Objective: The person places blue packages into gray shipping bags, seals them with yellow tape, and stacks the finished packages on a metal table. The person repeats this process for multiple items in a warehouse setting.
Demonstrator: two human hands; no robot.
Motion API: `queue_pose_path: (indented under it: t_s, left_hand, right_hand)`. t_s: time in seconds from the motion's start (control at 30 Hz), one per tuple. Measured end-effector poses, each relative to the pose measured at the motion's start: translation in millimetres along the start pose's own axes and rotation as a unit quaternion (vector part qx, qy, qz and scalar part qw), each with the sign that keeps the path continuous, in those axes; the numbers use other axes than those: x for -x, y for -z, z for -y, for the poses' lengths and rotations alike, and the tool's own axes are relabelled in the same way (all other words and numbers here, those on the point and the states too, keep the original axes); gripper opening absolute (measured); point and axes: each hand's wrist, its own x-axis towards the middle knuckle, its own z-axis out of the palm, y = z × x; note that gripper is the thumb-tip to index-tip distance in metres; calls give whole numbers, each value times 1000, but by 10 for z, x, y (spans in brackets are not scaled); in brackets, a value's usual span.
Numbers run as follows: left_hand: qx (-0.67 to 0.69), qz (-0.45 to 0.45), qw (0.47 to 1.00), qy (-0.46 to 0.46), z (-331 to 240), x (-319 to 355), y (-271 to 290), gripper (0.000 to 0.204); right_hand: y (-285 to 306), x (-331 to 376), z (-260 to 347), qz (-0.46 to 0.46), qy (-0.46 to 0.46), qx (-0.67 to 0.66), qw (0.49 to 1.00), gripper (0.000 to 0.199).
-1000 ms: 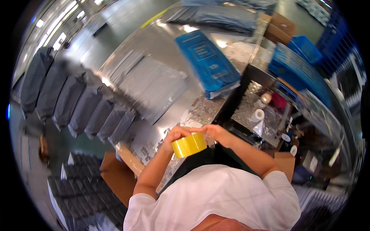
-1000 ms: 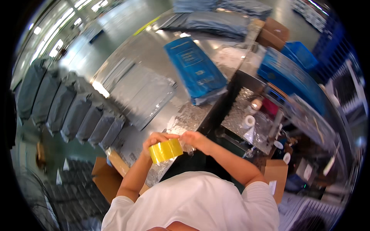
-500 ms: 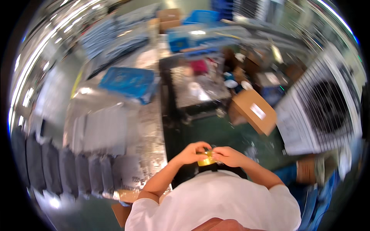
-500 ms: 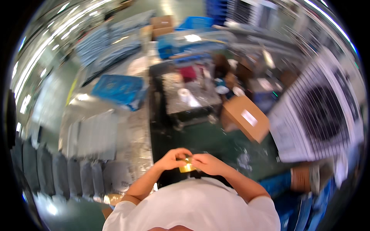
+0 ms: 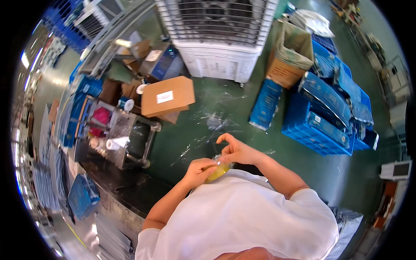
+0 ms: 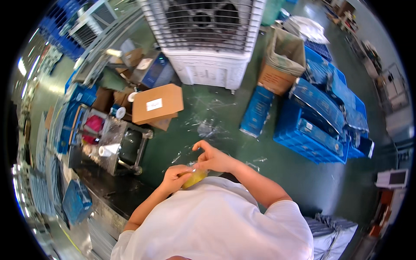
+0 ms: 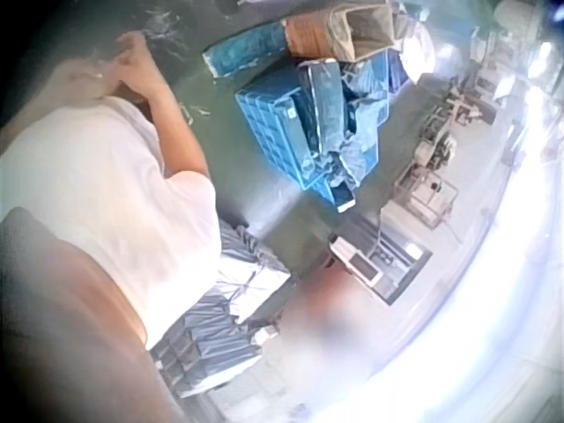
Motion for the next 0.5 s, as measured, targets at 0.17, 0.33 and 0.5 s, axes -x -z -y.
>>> queue_pose_path:
  t_s: [0.17, 0.33, 0.5]
  left_hand:
    - [64, -31, 992, 104, 21, -783, -801, 10]
    - [55, -49, 989, 126, 247, -1323, -1275, 9]
    - [81, 59, 972, 211, 515, -1980, -1420, 39]
  right_hand:
    - [777, 413, -220, -201, 96, 209, 952, 23]
    - [1305, 597, -436, -194, 70, 164, 965, 32]
    - [1835, 591, -797, -345, 66, 260, 900, 16]
